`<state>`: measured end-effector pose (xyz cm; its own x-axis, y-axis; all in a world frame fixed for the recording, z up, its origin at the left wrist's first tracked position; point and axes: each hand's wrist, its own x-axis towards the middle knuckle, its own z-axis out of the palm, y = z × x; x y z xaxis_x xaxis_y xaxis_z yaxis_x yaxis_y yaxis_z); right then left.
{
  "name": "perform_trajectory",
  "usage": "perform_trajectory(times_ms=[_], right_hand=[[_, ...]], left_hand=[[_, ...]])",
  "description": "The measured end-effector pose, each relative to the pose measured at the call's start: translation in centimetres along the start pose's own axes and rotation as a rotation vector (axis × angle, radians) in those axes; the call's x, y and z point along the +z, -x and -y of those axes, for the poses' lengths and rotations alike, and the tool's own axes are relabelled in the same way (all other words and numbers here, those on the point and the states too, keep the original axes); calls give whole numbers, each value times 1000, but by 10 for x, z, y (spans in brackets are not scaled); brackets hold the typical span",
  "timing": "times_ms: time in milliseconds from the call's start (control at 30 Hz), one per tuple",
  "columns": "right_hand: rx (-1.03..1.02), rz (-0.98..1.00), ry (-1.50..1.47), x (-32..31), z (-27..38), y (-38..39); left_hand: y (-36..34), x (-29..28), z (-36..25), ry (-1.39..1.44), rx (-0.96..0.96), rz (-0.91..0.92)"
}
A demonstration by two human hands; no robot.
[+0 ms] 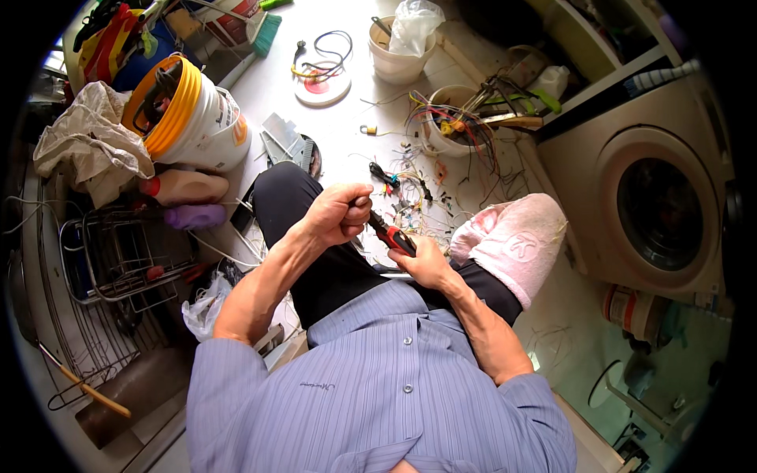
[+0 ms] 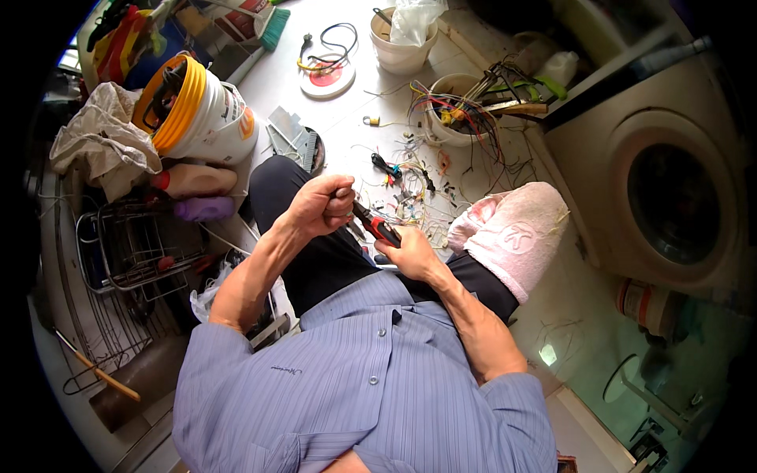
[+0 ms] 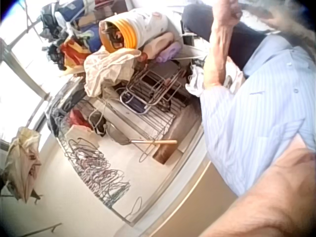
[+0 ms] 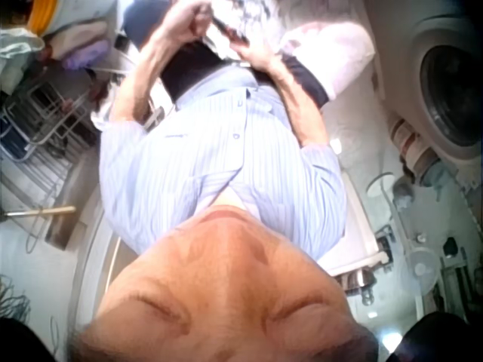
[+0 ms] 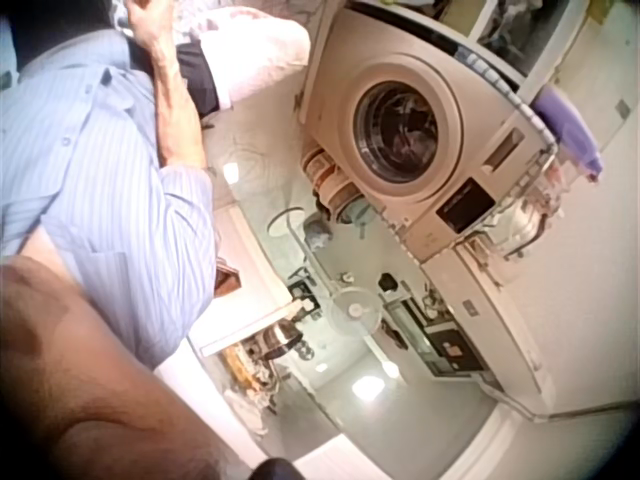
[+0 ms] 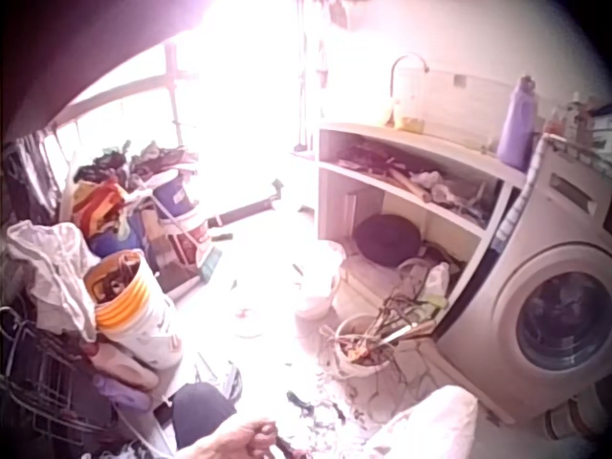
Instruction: The person manipulates wires and electronic components on the floor, using pliers and scissors to strip and cut wires, while holding a pink cloth to support the work.
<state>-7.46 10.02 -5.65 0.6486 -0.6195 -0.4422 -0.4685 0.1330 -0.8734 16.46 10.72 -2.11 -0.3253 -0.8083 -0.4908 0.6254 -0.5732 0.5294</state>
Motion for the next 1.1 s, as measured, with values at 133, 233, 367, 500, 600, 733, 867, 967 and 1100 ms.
perform_trajectory(times_ms=[133,233,367,500,600,733,867,967,1100], right_hand=[[-244,-241,398,4,-13,-8],[-265,-249,341,9,-5,-6],[66,17,-229,7,5,-5],[-128,-227,110,12,-2,-12],[-22,-102,-105,10,-2,-14],[66,15,-405,10,-1,-12],[122,108,-367,-1,11,-9],[75,148,-469,-5,9,-9],[52,166,-573,-2,11,-3]], left_hand=[[-2,-3,15,77,35,-99],[4,-1,25,241,106,-175],[-4,5,20,583,199,-47],[-9,-6,29,680,234,-15],[-14,-12,35,739,247,15],[-16,-5,36,847,236,-6],[-15,-11,41,866,266,48],[-13,-8,38,834,279,57],[-10,-10,42,780,289,45]])
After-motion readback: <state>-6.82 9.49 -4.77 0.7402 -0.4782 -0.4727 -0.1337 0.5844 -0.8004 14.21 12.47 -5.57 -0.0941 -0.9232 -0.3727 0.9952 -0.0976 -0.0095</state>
